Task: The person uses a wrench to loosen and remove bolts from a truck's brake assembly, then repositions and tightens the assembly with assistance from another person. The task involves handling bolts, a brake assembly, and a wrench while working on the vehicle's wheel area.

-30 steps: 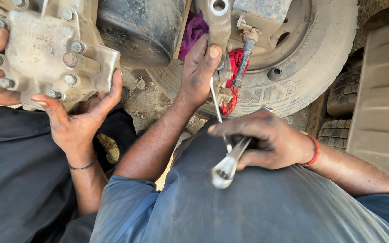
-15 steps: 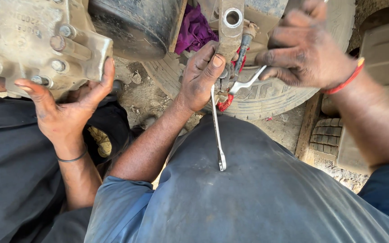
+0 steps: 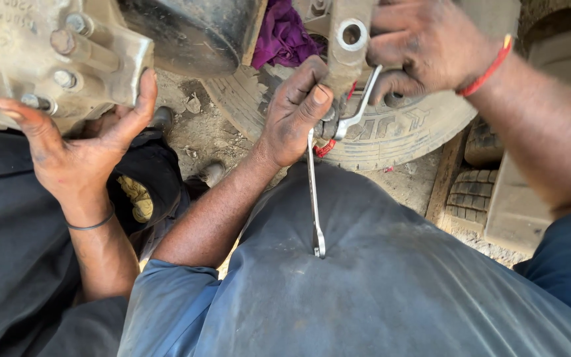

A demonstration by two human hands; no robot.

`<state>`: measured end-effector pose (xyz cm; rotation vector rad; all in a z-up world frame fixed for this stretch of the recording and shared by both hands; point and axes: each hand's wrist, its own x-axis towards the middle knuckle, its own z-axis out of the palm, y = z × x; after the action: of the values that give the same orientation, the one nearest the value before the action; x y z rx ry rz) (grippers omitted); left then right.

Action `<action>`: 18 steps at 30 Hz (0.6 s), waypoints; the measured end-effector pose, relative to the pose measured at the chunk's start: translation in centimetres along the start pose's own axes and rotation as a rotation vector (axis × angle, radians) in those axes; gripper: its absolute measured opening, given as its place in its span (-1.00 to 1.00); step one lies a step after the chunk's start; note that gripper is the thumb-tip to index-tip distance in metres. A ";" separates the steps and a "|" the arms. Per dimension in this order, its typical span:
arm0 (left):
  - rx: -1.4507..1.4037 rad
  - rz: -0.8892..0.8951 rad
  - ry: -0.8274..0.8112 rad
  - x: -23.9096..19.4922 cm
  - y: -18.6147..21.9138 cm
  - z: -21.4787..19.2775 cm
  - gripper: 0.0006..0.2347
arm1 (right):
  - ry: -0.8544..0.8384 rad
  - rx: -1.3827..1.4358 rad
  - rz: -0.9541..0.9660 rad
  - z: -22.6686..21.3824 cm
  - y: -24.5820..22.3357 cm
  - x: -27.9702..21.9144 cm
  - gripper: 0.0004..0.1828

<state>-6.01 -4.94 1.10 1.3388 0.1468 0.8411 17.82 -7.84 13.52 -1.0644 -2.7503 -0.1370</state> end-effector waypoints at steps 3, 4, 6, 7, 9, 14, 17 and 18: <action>0.017 0.036 0.002 -0.4 0.1 0.2 -0.63 | 0.064 0.192 0.039 1.6 0.1 -0.9 -0.48; 0.027 0.058 -0.007 -0.3 0.2 0.2 -0.63 | 0.071 0.224 0.032 2.0 0.3 -1.3 -0.47; 0.040 0.030 0.007 -0.2 0.6 0.5 -0.64 | 0.056 0.292 0.044 2.9 0.9 -2.2 -0.46; 0.046 0.018 0.015 -0.2 0.7 0.6 -0.65 | 0.032 0.327 0.062 3.6 1.2 -2.7 -0.45; 0.095 0.063 0.022 -0.4 0.9 0.8 -0.65 | 0.037 0.428 0.113 6.5 0.8 -4.1 -0.54; 0.054 0.071 0.046 -1.3 0.3 0.6 -0.70 | 0.139 0.776 0.284 15.5 -1.3 -9.2 -0.47; -0.132 -0.026 0.066 -2.0 -1.8 0.6 -0.77 | 0.170 0.926 0.445 20.6 -4.2 -11.2 -0.53; -0.273 -0.050 0.070 -2.3 -2.2 0.8 -0.76 | 0.177 0.851 0.473 21.4 -4.7 -11.1 -0.64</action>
<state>-6.18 -6.97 -1.47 1.0464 0.1154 0.8343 19.64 -15.32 -9.78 -1.2722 -1.9612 0.8647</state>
